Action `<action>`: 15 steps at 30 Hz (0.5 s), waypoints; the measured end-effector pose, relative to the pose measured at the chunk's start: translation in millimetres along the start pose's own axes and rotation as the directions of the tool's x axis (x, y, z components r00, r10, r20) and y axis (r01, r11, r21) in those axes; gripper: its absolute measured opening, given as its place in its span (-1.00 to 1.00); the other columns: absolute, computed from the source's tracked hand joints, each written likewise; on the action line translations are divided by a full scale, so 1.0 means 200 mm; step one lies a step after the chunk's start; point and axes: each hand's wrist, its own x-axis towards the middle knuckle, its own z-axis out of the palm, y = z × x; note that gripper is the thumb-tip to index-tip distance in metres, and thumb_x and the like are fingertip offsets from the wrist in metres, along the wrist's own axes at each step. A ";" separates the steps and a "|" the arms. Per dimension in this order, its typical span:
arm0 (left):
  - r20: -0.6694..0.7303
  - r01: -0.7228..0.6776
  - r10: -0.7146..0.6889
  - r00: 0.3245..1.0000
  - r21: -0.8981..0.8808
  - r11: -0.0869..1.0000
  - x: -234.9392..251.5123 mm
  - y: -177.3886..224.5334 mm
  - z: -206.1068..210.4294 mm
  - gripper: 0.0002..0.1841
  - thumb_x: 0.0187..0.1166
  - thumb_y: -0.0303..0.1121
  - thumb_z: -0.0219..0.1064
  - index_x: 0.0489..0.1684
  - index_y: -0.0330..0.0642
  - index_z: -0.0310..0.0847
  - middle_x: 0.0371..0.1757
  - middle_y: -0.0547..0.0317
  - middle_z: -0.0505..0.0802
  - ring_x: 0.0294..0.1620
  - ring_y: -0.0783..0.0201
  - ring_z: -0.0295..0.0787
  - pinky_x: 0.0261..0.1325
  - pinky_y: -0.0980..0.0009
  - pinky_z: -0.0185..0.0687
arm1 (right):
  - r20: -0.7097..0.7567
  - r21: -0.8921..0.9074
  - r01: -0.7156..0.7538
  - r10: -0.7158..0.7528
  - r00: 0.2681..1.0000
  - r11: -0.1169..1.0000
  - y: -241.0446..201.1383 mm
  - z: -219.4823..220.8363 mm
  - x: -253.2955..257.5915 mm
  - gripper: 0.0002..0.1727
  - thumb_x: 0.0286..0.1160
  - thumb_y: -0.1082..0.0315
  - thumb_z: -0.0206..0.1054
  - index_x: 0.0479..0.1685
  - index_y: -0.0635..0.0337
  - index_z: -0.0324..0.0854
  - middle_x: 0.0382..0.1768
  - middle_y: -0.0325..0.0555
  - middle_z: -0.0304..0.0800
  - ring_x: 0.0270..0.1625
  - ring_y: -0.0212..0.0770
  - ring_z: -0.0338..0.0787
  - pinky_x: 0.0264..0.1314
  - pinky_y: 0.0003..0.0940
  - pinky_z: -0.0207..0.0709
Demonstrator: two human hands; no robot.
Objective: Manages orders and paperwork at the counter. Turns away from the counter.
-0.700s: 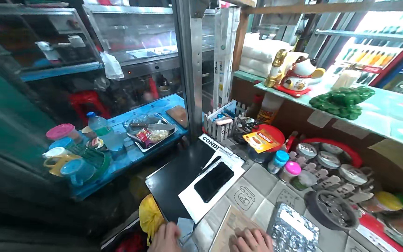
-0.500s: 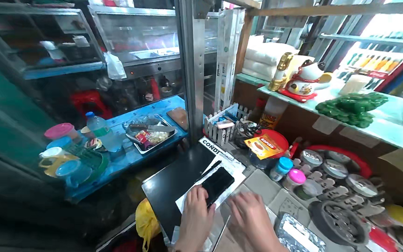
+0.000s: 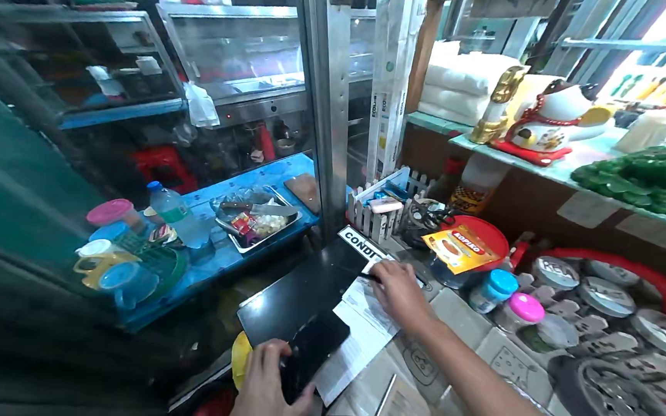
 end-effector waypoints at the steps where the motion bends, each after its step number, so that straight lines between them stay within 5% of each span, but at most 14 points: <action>1: -0.029 0.062 -0.063 0.998 -0.024 0.998 0.02 -0.04 -0.01 -0.25 0.21 -0.02 0.67 0.24 -0.44 0.56 0.27 -0.41 0.69 0.35 -0.35 0.62 0.40 -0.15 0.58 | -0.111 0.138 -0.066 0.082 0.990 0.988 0.00 0.00 -0.06 -0.68 0.61 0.32 0.30 0.28 0.18 0.67 0.08 0.03 0.83 0.13 -0.02 0.82 0.34 0.12 0.58; 3: -0.102 0.158 -0.165 0.981 -0.070 0.985 0.10 -0.09 0.02 -0.23 0.21 -0.01 0.65 0.29 -0.40 0.53 0.28 -0.41 0.68 0.36 -0.34 0.61 0.41 -0.17 0.55 | -0.224 0.460 -0.167 0.297 0.928 0.872 -0.04 0.02 -0.21 -0.56 0.59 0.40 0.24 0.47 0.13 0.58 -0.09 0.05 0.80 -0.32 -0.14 0.79 -0.20 -0.12 0.75; 5: -0.232 0.143 -0.160 0.960 -0.085 0.986 0.21 -0.14 0.11 -0.28 0.14 -0.02 0.66 0.21 -0.35 0.57 0.19 -0.34 0.72 0.27 -0.31 0.66 0.31 -0.15 0.62 | -0.181 0.721 -0.192 0.449 0.875 0.665 -0.13 0.03 -0.37 -0.59 0.66 0.45 0.10 0.44 0.21 0.56 -0.20 0.00 0.77 -0.54 -0.24 0.75 -0.52 -0.29 0.73; 6: -0.269 0.121 -0.141 0.953 -0.090 0.989 0.27 -0.16 0.15 -0.29 0.12 -0.03 0.66 0.18 -0.35 0.60 0.17 -0.31 0.74 0.26 -0.30 0.66 0.31 -0.14 0.62 | -0.144 0.810 -0.174 0.477 0.867 0.560 -0.17 0.03 -0.45 -0.61 0.72 0.46 0.01 0.41 0.29 0.55 -0.18 -0.02 0.79 -0.52 -0.25 0.77 -0.49 -0.32 0.75; 9: -0.308 0.073 -0.091 0.947 -0.070 0.995 0.35 -0.19 0.26 -0.29 0.14 -0.03 0.63 0.26 -0.30 0.61 0.24 -0.25 0.74 0.31 -0.27 0.65 0.36 -0.11 0.59 | -0.095 0.933 -0.079 0.453 0.886 0.350 -0.28 0.07 -0.65 -0.52 0.77 0.51 -0.23 0.52 0.48 0.41 0.05 0.06 0.85 -0.08 -0.16 0.90 0.00 -0.24 0.82; 11: -0.323 0.071 -0.077 0.943 -0.032 0.997 0.36 -0.20 0.31 -0.26 0.20 0.04 0.58 0.35 -0.25 0.59 0.29 -0.20 0.74 0.33 -0.23 0.66 0.35 -0.08 0.61 | -0.148 0.921 -0.037 0.438 0.887 0.388 -0.34 0.10 -0.72 -0.49 0.65 0.64 -0.13 0.59 0.53 0.28 0.13 0.11 0.79 0.15 -0.13 0.85 0.20 -0.20 0.77; 13: -0.331 0.078 -0.071 0.941 0.008 0.997 0.34 -0.20 0.32 -0.23 0.26 0.13 0.50 0.42 -0.21 0.57 0.31 -0.15 0.74 0.32 -0.17 0.67 0.35 -0.03 0.63 | -0.271 0.835 -0.020 0.443 0.854 0.550 -0.38 0.16 -0.73 -0.48 0.45 0.70 0.12 0.48 0.57 0.33 0.12 0.11 0.75 0.14 -0.19 0.81 0.17 -0.27 0.75; 15: -0.326 0.069 -0.057 0.944 0.024 0.997 0.32 -0.21 0.32 -0.21 0.32 0.20 0.43 0.46 -0.21 0.57 0.34 -0.13 0.75 0.36 -0.16 0.67 0.39 -0.04 0.61 | -0.354 0.691 -0.079 0.431 0.830 0.719 -0.39 0.23 -0.70 -0.53 0.42 0.56 0.41 0.31 0.50 0.45 0.09 0.11 0.75 0.13 -0.16 0.78 0.20 -0.25 0.70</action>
